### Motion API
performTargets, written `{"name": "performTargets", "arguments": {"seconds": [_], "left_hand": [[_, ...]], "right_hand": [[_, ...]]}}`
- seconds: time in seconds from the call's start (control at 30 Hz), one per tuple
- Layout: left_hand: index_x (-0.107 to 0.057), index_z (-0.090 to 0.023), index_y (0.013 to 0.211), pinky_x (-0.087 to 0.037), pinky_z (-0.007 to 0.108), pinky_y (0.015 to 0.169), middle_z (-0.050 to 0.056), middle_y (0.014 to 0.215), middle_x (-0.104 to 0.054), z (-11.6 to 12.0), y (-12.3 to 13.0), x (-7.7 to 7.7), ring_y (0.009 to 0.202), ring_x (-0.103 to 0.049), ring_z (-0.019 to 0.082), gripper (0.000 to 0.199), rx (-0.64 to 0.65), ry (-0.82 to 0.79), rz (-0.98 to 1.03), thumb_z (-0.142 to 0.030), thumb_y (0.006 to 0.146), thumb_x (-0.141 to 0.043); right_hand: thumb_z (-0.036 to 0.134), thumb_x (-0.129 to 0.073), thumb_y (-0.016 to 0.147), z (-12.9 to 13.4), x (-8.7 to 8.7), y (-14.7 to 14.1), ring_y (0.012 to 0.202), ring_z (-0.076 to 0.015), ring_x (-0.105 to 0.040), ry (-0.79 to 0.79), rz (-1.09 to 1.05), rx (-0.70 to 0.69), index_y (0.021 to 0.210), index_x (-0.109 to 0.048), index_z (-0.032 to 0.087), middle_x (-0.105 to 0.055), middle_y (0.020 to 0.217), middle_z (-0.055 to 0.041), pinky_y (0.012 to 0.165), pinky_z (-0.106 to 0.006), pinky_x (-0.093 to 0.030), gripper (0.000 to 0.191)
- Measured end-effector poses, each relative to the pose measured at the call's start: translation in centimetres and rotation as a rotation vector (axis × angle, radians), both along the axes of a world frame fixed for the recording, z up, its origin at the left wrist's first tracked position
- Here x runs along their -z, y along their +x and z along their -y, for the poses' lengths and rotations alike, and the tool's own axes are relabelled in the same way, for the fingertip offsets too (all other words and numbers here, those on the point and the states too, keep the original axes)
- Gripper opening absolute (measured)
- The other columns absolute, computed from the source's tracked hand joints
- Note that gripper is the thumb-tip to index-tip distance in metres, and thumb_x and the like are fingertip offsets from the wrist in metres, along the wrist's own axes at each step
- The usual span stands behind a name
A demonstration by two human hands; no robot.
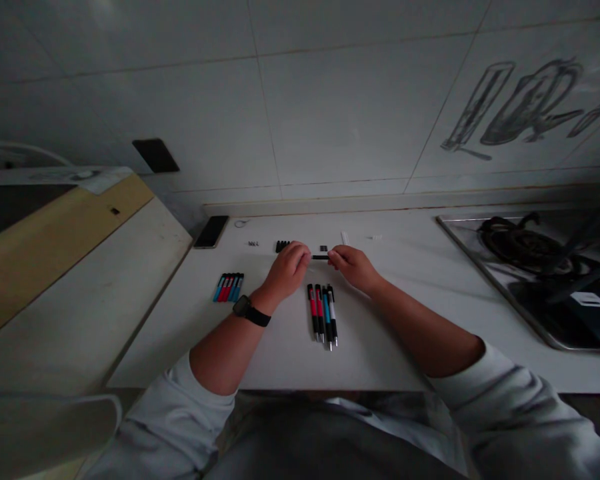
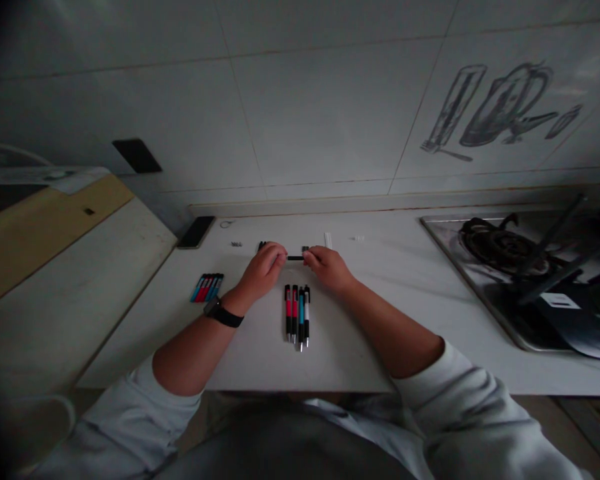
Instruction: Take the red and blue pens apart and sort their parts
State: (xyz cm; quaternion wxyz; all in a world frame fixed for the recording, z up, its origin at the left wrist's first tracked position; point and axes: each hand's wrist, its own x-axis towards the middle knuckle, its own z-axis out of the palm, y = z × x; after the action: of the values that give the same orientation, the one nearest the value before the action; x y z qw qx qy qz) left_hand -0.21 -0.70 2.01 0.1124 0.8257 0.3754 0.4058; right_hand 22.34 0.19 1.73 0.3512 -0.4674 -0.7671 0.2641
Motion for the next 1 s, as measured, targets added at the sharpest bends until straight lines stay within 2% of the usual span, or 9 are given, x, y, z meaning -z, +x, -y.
{"name": "performTargets", "arguments": {"seconds": [0.13,0.23,0.3,0.47,0.6,0.73,0.87,0.93,1.0], "left_hand": [[-0.055,-0.022,0.096,-0.050,0.040,0.097,0.008,0.102,-0.062,-0.11,0.03,0.15,0.103,-0.059,0.021,0.027,0.008,-0.024,0.043,-0.032,0.110,-0.035],[-0.055,-0.022,0.096,-0.050,0.040,0.097,0.008,0.103,-0.062,-0.22,-0.07,0.18,0.104,-0.058,0.021,0.027,-0.008,-0.019,0.066,-0.032,0.110,-0.035],[-0.054,-0.022,0.095,-0.049,0.040,0.098,0.008,0.104,-0.061,-0.24,-0.13,0.13,0.104,-0.058,0.021,0.026,-0.024,-0.002,0.072,-0.032,0.110,-0.036],[-0.054,-0.022,0.096,-0.049,0.040,0.098,0.009,0.105,-0.061,-0.14,-0.12,0.00,0.105,-0.058,0.022,0.024,-0.028,0.023,0.043,-0.032,0.110,-0.037],[-0.053,-0.022,0.095,-0.050,0.041,0.098,0.009,0.104,-0.061,-0.07,-0.10,-0.03,0.105,-0.058,0.022,0.023,-0.047,0.039,0.039,-0.031,0.110,-0.037],[-0.054,-0.022,0.095,-0.050,0.040,0.097,0.009,0.104,-0.061,-0.08,-0.07,-0.05,0.104,-0.059,0.022,0.024,-0.033,0.040,0.040,-0.031,0.110,-0.037],[-0.054,-0.022,0.095,-0.050,0.040,0.097,0.009,0.104,-0.061,-0.13,-0.03,0.04,0.104,-0.059,0.022,0.023,-0.052,0.032,0.046,-0.030,0.109,-0.038],[-0.054,-0.022,0.095,-0.050,0.040,0.098,0.009,0.104,-0.061,-0.11,-0.04,0.04,0.104,-0.058,0.022,0.023,-0.052,0.033,0.046,-0.030,0.109,-0.038],[-0.055,-0.022,0.095,-0.050,0.040,0.097,0.009,0.103,-0.061,-0.07,-0.07,0.00,0.103,-0.058,0.022,0.023,-0.041,0.028,0.038,-0.030,0.109,-0.038]], "right_hand": [[0.047,-0.048,0.100,0.18,0.32,-0.30,0.081,-0.0191,-0.061,0.061,-0.008,0.001,0.083,-0.066,0.021,-0.067,0.083,-0.0055,0.076,-0.030,-0.044,0.035],[0.046,-0.059,0.095,0.32,0.53,-0.37,0.082,-0.0185,-0.062,0.078,-0.096,0.006,0.097,-0.066,0.022,-0.069,0.095,-0.0066,0.074,-0.029,-0.046,0.026],[0.049,-0.060,0.095,0.47,0.52,-0.39,0.081,-0.0178,-0.063,0.042,-0.142,0.004,0.105,-0.064,0.022,-0.070,0.098,-0.0065,0.072,-0.029,-0.047,0.029],[0.051,-0.046,0.102,0.63,0.32,-0.47,0.073,-0.0163,-0.060,-0.087,-0.089,-0.050,0.088,-0.063,0.021,-0.066,0.079,-0.0022,0.072,-0.029,-0.046,0.037],[0.052,-0.061,0.094,0.59,0.33,-0.65,0.075,-0.0157,-0.061,-0.118,-0.178,-0.031,0.104,-0.062,0.022,-0.069,0.089,-0.0017,0.071,-0.028,-0.048,0.032],[0.058,-0.043,0.101,0.49,0.53,-0.84,0.067,-0.0154,-0.060,-0.267,-0.200,-0.081,0.087,-0.061,0.021,-0.065,0.075,-0.0016,0.066,-0.028,-0.049,0.043],[0.054,-0.063,0.091,0.43,0.79,-0.98,0.067,-0.0150,-0.061,-0.234,-0.238,-0.045,0.100,-0.060,0.023,-0.068,0.082,0.0000,0.065,-0.028,-0.049,0.032],[0.057,-0.060,0.092,0.46,0.80,-1.04,0.066,-0.0149,-0.061,-0.270,-0.270,-0.036,0.103,-0.059,0.023,-0.069,0.085,-0.0009,0.062,-0.028,-0.049,0.035],[0.059,-0.050,0.098,0.49,0.72,-1.09,0.064,-0.0148,-0.060,-0.326,-0.270,-0.050,0.094,-0.059,0.022,-0.069,0.081,-0.0023,0.060,-0.027,-0.048,0.039]]}}
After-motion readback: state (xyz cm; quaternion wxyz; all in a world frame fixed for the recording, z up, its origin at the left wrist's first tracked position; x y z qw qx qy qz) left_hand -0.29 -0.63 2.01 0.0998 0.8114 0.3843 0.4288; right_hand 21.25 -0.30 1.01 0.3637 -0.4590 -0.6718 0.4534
